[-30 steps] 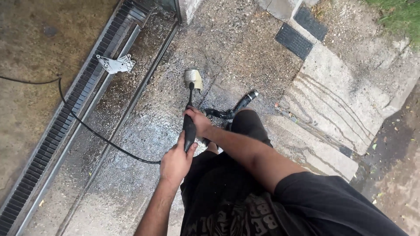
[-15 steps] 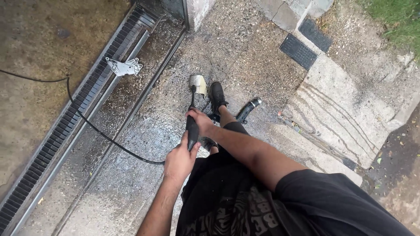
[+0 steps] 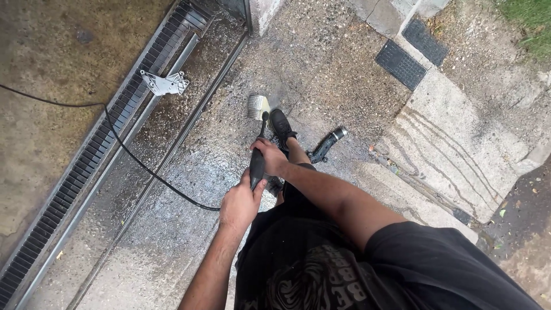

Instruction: Using a high-pressure water wand to clean grease and dirt off a metal bracket and a rubber hose on a garage floor.

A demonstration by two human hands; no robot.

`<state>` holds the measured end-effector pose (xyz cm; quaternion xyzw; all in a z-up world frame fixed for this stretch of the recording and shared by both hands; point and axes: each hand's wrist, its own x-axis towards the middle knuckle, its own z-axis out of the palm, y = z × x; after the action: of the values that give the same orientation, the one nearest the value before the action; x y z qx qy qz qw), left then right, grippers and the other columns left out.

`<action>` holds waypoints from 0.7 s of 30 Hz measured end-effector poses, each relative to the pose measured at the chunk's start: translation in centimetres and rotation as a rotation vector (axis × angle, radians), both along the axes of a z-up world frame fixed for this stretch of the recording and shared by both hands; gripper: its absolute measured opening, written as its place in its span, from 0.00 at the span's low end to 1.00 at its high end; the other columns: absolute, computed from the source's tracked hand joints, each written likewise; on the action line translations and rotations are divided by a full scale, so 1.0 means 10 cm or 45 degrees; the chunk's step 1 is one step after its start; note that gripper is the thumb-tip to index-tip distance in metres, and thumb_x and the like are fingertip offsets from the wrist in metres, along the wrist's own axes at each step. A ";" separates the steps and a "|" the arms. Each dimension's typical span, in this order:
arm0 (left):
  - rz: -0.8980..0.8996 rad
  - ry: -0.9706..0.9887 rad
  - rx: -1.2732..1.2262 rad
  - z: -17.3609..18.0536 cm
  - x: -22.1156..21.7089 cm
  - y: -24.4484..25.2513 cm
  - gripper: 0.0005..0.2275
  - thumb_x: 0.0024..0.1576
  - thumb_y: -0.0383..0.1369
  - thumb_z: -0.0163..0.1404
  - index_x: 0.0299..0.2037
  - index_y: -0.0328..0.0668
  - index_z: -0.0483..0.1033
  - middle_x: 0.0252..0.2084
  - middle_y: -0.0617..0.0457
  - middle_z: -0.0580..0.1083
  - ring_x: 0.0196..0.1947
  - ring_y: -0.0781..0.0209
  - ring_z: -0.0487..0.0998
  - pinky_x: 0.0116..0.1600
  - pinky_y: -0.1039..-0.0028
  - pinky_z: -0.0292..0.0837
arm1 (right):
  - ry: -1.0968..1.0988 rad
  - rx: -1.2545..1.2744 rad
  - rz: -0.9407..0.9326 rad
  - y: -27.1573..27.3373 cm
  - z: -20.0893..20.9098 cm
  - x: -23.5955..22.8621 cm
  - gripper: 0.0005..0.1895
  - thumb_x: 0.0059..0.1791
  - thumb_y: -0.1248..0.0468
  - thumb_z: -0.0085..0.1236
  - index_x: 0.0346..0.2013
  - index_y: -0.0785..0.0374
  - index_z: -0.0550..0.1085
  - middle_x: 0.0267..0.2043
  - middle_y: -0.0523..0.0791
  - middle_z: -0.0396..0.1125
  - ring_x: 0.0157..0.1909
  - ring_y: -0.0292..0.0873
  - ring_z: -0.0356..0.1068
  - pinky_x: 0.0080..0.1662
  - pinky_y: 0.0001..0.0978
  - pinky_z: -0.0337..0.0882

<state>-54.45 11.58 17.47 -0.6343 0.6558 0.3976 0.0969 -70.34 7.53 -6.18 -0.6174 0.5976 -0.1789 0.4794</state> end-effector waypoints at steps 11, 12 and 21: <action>-0.002 -0.020 0.021 0.09 -0.07 -0.06 0.30 0.64 0.55 0.38 0.70 0.44 0.60 0.44 0.36 0.80 0.45 0.37 0.82 0.48 0.50 0.79 | 0.008 0.072 0.043 -0.10 0.12 0.02 0.28 0.47 0.64 0.63 0.57 0.42 0.62 0.73 0.54 0.48 0.66 0.75 0.59 0.63 0.64 0.65; -0.003 -0.022 0.019 0.06 -0.05 -0.06 0.30 0.63 0.55 0.38 0.69 0.45 0.61 0.43 0.37 0.80 0.45 0.37 0.83 0.48 0.50 0.79 | 0.035 0.088 0.088 -0.11 0.12 0.02 0.28 0.46 0.63 0.64 0.57 0.41 0.63 0.72 0.53 0.50 0.66 0.75 0.58 0.64 0.65 0.65; 0.045 -0.047 0.010 0.13 0.03 0.01 0.30 0.64 0.55 0.38 0.69 0.44 0.61 0.42 0.37 0.80 0.44 0.38 0.83 0.47 0.51 0.80 | 0.020 0.128 0.130 -0.10 0.16 0.19 0.27 0.45 0.63 0.63 0.56 0.41 0.64 0.74 0.51 0.49 0.68 0.75 0.56 0.66 0.64 0.63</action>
<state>-54.14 11.73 18.76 -0.6527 0.6409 0.3903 0.1044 -68.40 6.51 -4.57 -0.6235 0.5774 -0.1191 0.5134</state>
